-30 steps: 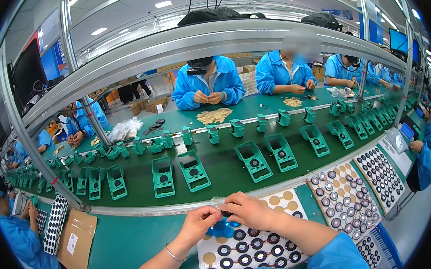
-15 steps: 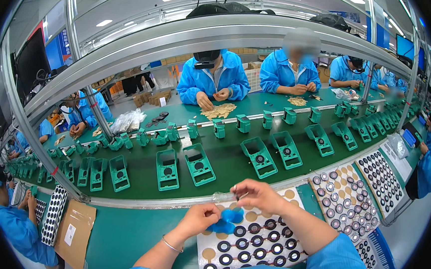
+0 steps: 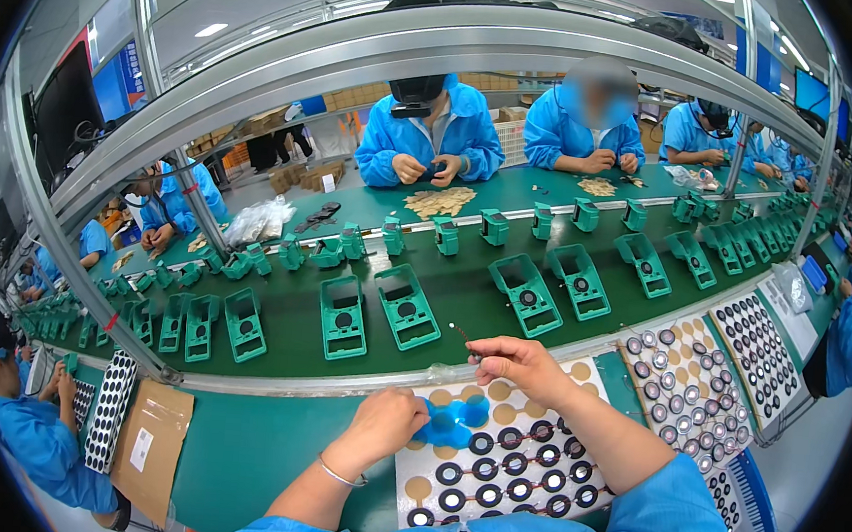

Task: Assembling small electronic components into green plastic jigs on a factory production line.

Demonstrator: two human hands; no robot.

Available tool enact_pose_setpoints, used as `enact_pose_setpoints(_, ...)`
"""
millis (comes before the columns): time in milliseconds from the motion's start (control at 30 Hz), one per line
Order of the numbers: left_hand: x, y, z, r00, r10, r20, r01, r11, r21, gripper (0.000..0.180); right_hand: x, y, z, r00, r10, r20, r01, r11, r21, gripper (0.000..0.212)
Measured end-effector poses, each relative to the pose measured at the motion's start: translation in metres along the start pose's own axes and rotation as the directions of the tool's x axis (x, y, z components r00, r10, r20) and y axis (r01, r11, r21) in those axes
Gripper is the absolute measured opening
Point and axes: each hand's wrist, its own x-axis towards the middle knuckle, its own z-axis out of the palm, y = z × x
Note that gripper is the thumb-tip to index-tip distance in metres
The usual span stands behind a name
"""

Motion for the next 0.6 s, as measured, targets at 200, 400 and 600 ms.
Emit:
enact_pose_setpoints(200, 0.002, -0.022, -0.011, 0.984, -0.166, -0.061, 0.108, 0.838, -0.535, 0.013, 0.003, 0.003, 0.006, 0.999, 0.015, -0.052, -0.009, 0.993, 0.117, 0.034)
enact_pose_setpoints(400, -0.028, -0.050, -0.025, 0.956, -0.283, 0.075, 0.291, 0.891, -0.348, 0.020, 0.011, 0.009, 0.007, 0.995, 0.036, -0.090, -0.021, 0.986, 0.163, 0.028)
enact_pose_setpoints(600, -0.072, -0.052, 0.017, 0.980, -0.196, 0.018, 0.194, 0.945, -0.264, 0.027, 0.014, -0.003, 0.015, 0.995, -0.005, -0.101, 0.019, 0.991, 0.133, 0.029)
